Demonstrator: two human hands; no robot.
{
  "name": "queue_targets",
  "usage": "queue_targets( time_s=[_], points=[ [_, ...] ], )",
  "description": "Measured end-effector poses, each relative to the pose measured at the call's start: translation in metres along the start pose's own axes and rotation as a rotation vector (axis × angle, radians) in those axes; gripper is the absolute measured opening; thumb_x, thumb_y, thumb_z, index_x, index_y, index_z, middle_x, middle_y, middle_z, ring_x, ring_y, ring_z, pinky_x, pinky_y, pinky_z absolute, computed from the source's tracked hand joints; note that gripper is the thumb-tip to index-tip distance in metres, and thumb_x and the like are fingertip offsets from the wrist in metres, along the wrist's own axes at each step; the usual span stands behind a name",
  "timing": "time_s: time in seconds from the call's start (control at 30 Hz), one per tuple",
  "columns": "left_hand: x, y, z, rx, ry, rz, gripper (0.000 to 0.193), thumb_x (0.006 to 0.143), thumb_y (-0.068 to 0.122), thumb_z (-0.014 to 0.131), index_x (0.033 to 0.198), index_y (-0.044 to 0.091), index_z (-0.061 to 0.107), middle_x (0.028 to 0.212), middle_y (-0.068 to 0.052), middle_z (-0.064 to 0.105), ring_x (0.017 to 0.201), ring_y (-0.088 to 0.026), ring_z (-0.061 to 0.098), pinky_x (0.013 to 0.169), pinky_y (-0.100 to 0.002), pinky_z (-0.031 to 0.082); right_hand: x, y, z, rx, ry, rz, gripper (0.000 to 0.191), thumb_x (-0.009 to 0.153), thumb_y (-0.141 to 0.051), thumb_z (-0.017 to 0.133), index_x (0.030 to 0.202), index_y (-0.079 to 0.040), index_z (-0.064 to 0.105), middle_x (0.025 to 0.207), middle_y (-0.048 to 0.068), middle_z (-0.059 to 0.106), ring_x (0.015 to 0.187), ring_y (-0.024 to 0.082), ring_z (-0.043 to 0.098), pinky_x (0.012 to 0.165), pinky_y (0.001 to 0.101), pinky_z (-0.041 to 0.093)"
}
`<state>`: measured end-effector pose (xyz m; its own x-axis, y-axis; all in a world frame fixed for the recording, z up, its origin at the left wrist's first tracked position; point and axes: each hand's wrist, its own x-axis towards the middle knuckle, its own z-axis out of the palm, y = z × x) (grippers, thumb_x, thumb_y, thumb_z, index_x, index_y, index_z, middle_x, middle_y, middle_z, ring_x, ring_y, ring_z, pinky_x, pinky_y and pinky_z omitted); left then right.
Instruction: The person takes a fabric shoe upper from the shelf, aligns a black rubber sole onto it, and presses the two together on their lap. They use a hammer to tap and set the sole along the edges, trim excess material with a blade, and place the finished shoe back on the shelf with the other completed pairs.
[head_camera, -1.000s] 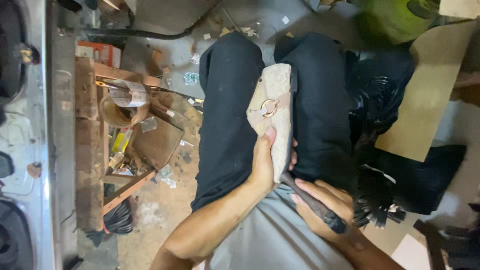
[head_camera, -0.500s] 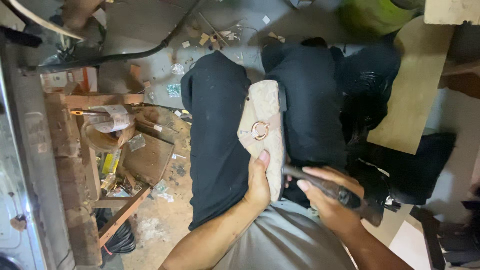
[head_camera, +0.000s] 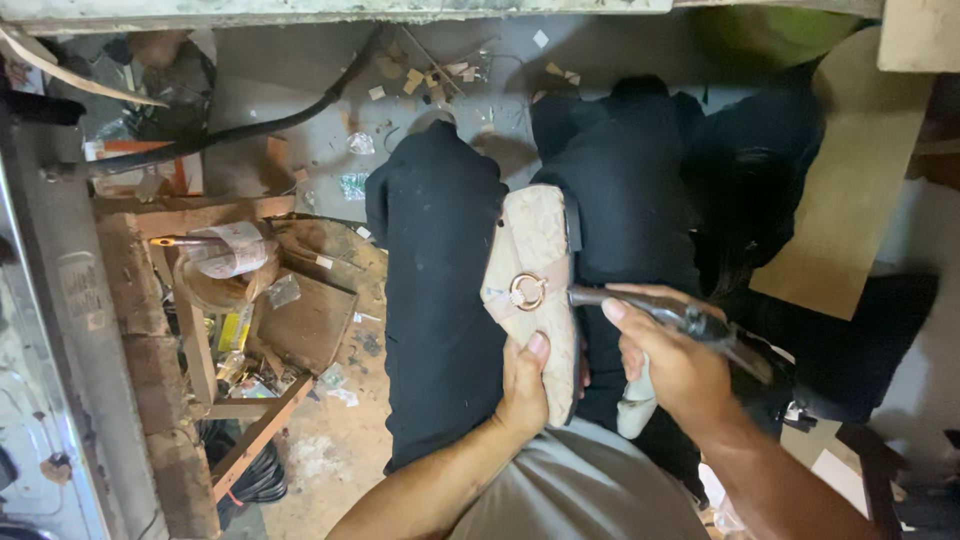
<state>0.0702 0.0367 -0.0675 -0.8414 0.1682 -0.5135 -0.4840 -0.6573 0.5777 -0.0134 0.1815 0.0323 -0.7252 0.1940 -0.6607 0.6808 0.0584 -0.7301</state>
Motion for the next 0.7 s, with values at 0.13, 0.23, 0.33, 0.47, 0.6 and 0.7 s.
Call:
queue_targets(
  time_s=[0.13, 0.23, 0.33, 0.47, 0.6, 0.7],
  points=[
    [-0.004, -0.005, -0.002, 0.026, -0.033, -0.017, 0.059, 0.103, 0.05, 0.05, 0.115, -0.007, 0.06, 0.08, -0.017, 0.066, 0.063, -0.023, 0.066, 0.055, -0.035, 0.055, 0.013, 0.012, -0.022, 0.12, -0.104, 0.149, 0.025, 0.088, -0.011, 0.073, 0.108, 0.004, 0.073, 0.056, 0.004, 0.054, 0.044, 0.013, 0.049, 0.04, 0.0297, 0.038],
    [-0.015, 0.013, 0.002, 0.29, -0.145, 0.121, 0.073, 0.102, 0.053, 0.057, 0.141, -0.007, 0.042, 0.128, -0.023, 0.053, 0.116, -0.028, 0.052, 0.099, -0.043, 0.041, 0.013, 0.024, -0.048, 0.349, -0.218, 0.193, 0.026, 0.09, -0.015, 0.072, 0.111, 0.002, 0.071, 0.055, 0.002, 0.052, 0.045, 0.012, 0.05, 0.039, 0.0288, 0.039],
    [-0.005, 0.059, -0.004, 0.294, -0.464, 0.153, 0.099, 0.097, 0.064, 0.057, 0.165, -0.001, 0.025, 0.17, -0.017, 0.031, 0.16, -0.026, 0.028, 0.131, -0.045, 0.02, 0.0, 0.038, -0.073, 0.472, -0.345, 0.069, 0.03, 0.089, -0.013, 0.071, 0.114, 0.002, 0.072, 0.056, 0.004, 0.056, 0.044, 0.012, 0.052, 0.038, 0.0301, 0.042],
    [0.055, 0.095, -0.008, 0.098, -0.385, 0.066, 0.078, 0.096, 0.035, 0.071, 0.159, 0.004, 0.037, 0.152, -0.015, 0.052, 0.14, -0.023, 0.051, 0.121, -0.039, 0.038, -0.019, 0.06, -0.081, 0.144, -0.39, 0.027, 0.032, 0.084, -0.007, 0.072, 0.114, 0.006, 0.075, 0.053, 0.01, 0.061, 0.041, 0.017, 0.055, 0.037, 0.0337, 0.044],
    [0.075, 0.093, -0.009, 0.304, -0.341, 0.072, 0.048, 0.089, 0.001, 0.08, 0.13, 0.001, 0.054, 0.124, -0.014, 0.065, 0.112, -0.019, 0.064, 0.097, -0.036, 0.055, -0.02, 0.068, -0.077, 0.171, -0.385, -0.15, 0.036, 0.085, -0.008, 0.071, 0.117, 0.006, 0.072, 0.056, 0.011, 0.066, 0.041, 0.017, 0.058, 0.037, 0.0337, 0.048],
    [0.07, 0.091, -0.007, 0.163, -0.314, 0.124, 0.034, 0.095, -0.006, 0.079, 0.114, 0.005, 0.053, 0.118, -0.013, 0.066, 0.107, -0.018, 0.066, 0.093, -0.035, 0.058, -0.013, 0.061, -0.073, 0.335, -0.302, -0.072, 0.039, 0.086, -0.01, 0.07, 0.122, 0.005, 0.068, 0.061, 0.007, 0.063, 0.049, 0.015, 0.059, 0.041, 0.0329, 0.049]
  ],
)
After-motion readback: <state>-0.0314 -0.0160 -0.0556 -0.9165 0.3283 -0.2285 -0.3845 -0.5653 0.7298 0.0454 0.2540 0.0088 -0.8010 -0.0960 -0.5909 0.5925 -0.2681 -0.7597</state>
